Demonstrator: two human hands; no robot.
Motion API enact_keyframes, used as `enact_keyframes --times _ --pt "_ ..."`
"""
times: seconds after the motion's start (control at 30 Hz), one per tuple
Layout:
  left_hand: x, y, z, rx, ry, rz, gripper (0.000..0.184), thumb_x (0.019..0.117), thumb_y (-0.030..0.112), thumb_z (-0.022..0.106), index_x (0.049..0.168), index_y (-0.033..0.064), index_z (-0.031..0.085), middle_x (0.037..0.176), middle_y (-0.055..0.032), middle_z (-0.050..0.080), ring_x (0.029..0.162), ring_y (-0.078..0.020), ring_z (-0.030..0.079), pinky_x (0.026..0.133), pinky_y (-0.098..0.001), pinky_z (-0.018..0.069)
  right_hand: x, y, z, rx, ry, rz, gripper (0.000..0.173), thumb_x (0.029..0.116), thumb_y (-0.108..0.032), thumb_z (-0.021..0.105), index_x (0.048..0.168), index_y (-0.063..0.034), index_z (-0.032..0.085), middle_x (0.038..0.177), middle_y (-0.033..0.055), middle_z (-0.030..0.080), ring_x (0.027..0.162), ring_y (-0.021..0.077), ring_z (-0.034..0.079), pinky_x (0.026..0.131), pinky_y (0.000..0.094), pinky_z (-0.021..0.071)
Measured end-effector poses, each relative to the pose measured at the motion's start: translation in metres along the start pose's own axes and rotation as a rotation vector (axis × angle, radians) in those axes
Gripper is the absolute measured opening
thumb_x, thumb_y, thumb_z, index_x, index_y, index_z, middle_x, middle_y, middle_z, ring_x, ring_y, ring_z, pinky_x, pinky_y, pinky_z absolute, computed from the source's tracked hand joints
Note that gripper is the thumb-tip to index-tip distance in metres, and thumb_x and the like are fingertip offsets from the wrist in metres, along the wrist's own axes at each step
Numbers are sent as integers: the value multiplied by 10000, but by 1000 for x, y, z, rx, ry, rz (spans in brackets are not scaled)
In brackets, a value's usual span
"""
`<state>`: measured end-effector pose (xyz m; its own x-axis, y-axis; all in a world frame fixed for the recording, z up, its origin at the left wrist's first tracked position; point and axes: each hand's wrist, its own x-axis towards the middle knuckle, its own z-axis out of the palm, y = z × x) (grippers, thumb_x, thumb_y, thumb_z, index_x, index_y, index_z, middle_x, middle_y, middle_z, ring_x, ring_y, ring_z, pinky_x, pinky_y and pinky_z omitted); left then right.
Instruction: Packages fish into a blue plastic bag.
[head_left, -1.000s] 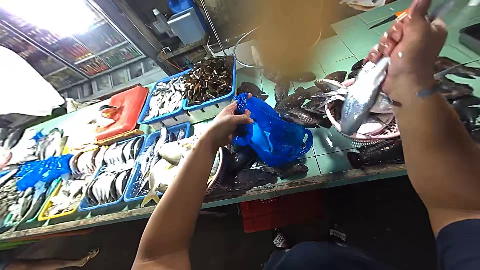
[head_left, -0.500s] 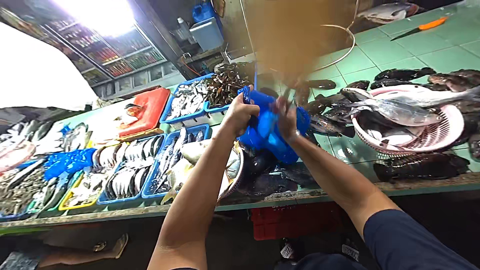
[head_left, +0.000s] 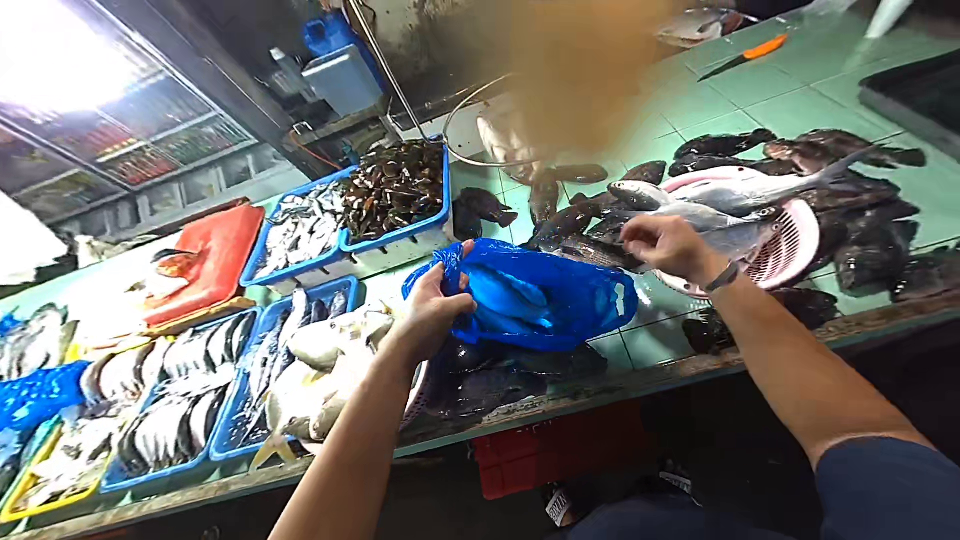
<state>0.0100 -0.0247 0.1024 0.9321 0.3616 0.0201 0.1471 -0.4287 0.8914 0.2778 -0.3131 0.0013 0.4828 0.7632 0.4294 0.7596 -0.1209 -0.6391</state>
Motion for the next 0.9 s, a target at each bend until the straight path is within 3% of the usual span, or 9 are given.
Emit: enact_keyframes --times 0.1,0.17,0.33,0.47,0.5,0.57,0.67,0.77,0.9 --pt "2 10 15 3 10 -39 759 807 8 606 1531 187 472 904 2 590 759 -89 591 672 -267 534 -8 59 -27 -484 -261 402 410 771 -183 825 1154 -81 720 1249 251 634 1260 496 526 971 739 429" --pt "1 17 20 5 32 -63 746 817 -4 603 1528 179 472 923 -8 601 781 -96 603 687 -274 536 -18 83 -17 -558 -402 527 470 777 -197 849 1226 -121 732 1366 254 580 1360 549 399 974 831 326" --pt "-1 20 27 -28 65 -92 679 878 -36 574 1515 177 473 925 -12 586 774 -96 598 670 -265 534 -37 88 -14 -502 -223 465 230 989 -228 618 1059 -32 714 1093 237 717 1093 456 664 893 705 485" --pt "-7 23 25 -51 90 -108 670 903 -32 570 1533 160 448 975 -43 600 796 -117 607 682 -286 541 -33 30 -53 -225 247 450 502 1101 -368 439 1160 54 705 1082 335 689 1081 505 658 963 705 463" --pt "-10 22 23 -49 79 -110 680 907 -34 570 1545 158 431 970 -45 592 793 -121 604 679 -290 541 -30 9 -64 -150 323 410 536 1103 -399 412 1142 50 702 1001 297 688 974 439 673 910 650 498" --pt "-12 17 18 -53 51 -113 712 897 -33 581 1559 169 412 977 -45 599 802 -117 606 691 -286 540 -18 -31 -76 164 484 276 464 1083 -435 407 928 -58 628 675 23 500 589 147 508 609 388 492" --pt "-9 14 15 -88 28 -103 765 870 -49 587 1573 171 385 1009 -48 596 832 -117 606 705 -283 543 15 -105 -73 748 492 90 317 1106 -310 384 807 -245 468 570 -145 427 483 21 437 509 243 456" --pt "-3 17 16 -115 44 -123 776 858 -45 596 1570 175 380 1085 -69 596 884 -129 612 731 -298 548 64 -159 -41 1012 479 98 359 1123 -300 370 793 -196 464 547 -88 411 448 67 429 472 280 482" --pt "17 7 10 -190 79 -96 767 862 6 600 1573 165 357 1224 -123 614 948 -193 649 744 -380 584 134 -164 75 1086 571 -46 333 1116 -292 394 911 -76 545 627 -39 489 541 74 509 540 269 509"
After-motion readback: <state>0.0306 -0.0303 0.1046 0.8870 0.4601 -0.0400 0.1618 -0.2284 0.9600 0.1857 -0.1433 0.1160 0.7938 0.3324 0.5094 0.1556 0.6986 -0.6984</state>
